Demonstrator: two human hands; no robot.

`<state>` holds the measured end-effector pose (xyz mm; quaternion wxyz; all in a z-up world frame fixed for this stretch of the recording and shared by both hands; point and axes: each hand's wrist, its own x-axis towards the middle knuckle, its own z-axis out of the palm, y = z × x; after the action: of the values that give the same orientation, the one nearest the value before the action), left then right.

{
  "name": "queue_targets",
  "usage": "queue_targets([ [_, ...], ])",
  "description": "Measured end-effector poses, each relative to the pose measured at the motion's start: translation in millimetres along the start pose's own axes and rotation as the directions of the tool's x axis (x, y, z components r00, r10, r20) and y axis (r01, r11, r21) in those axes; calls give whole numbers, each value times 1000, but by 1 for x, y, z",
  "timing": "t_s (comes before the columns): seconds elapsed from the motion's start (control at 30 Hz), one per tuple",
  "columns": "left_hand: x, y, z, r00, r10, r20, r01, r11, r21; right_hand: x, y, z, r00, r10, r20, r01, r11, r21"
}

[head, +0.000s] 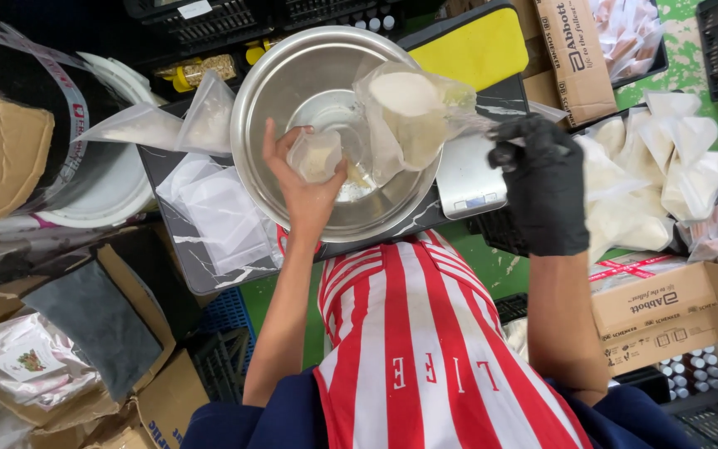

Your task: The person scoops white powder from a large bag into a smaller plastic bag on a digital scale using a spoon. The person then adjusts the amount of powder to reach a specific weight and prepares the small bags for sealing.

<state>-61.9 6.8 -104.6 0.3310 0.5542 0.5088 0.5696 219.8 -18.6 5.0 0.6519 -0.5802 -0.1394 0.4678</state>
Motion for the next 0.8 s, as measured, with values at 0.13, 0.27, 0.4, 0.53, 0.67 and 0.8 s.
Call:
queue_targets([
  [0.13,-2,91,-3,991,3,131,4,999,-51,4,-17,-40,975,-136,174,155,983,-101],
  [0.27,-12,136,14,944,34,327,57,962,-266,1,-30,-33,980,-108,168,152,949,-275],
  [0.4,-32,151,65,886,118,448,47,939,-341,16,-44,-28,902,-28,431,293,773,-563],
  [0.53,-61,117,130,862,99,497,114,918,-380,43,-42,-38,860,19,509,342,720,-604],
  [0.67,-82,73,179,798,84,597,156,927,-340,69,-34,-49,855,89,512,305,710,-634],
  [0.8,-82,35,215,807,117,579,103,937,-333,81,-36,-43,784,104,613,371,713,-595],
])
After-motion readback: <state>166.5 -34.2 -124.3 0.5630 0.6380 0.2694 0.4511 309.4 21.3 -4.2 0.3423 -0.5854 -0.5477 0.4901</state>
